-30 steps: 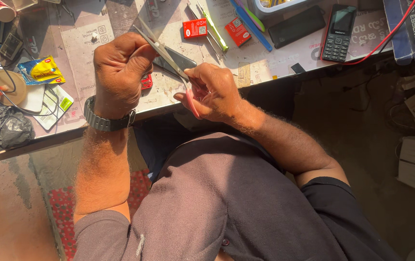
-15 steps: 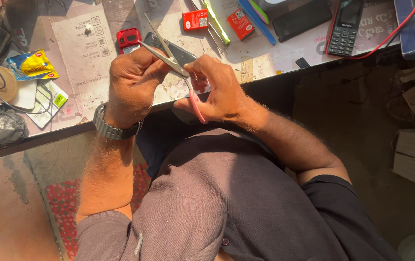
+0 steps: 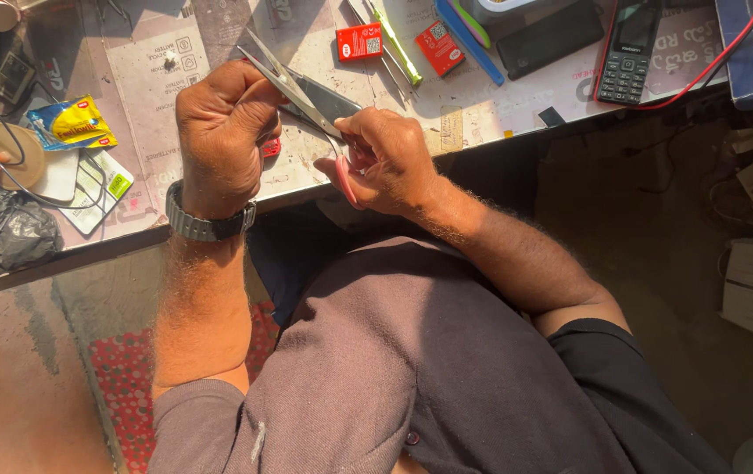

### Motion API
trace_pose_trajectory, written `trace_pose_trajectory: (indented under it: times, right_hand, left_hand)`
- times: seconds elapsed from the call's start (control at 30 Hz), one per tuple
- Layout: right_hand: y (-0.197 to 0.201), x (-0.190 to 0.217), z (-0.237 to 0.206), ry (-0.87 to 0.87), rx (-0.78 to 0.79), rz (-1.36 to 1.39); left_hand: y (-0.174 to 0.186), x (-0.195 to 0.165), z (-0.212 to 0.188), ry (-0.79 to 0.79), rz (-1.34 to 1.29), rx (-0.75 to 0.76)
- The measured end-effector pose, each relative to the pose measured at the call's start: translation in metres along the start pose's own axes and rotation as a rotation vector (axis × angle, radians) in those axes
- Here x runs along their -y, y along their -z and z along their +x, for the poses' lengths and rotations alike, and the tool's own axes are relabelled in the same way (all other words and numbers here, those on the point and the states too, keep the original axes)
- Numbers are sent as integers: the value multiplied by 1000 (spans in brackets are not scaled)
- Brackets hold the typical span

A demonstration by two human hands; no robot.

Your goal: The person repeatedly opens and closes the back cover of a red mobile phone, removes and reinserts the battery, and presses the keypad. The person also handles a small white object and a pair of scissors.

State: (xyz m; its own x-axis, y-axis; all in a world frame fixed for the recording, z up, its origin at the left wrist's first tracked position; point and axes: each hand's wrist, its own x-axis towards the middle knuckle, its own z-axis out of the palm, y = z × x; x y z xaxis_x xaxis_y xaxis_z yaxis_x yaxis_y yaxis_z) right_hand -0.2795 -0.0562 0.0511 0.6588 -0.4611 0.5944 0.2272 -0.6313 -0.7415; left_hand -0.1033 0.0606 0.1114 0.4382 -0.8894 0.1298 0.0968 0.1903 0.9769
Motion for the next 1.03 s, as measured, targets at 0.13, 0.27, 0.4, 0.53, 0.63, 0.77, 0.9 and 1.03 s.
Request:
trace_pose_trajectory:
  times: [0.13, 0.27, 0.4, 0.53, 0.63, 0.77, 0.9, 1.03]
  right_hand:
    - [0, -2, 5, 59, -16, -74]
    - [2, -1, 6, 119, -32, -144]
    - [4, 1, 5, 145, -33, -205]
    - [7, 7, 11, 128, -5, -210]
    - [10, 16, 15, 23, 69, -125]
    - [26, 20, 17, -15, 146, -69]
    - [31, 18, 12, -34, 186, -115]
    - [25, 0, 5, -25, 183, -100]
  left_hand:
    - [3, -2, 4, -29, 2, 12]
    - [5, -3, 6, -69, 6, 29]
    - [7, -6, 5, -107, 70, 28]
    - [5, -8, 2, -117, 129, -17]
    - [5, -11, 1, -100, 114, 10]
    - [0, -3, -6, 32, 55, 45]
    - [1, 7, -9, 100, -47, 92]
    - [2, 18, -13, 145, -89, 167]
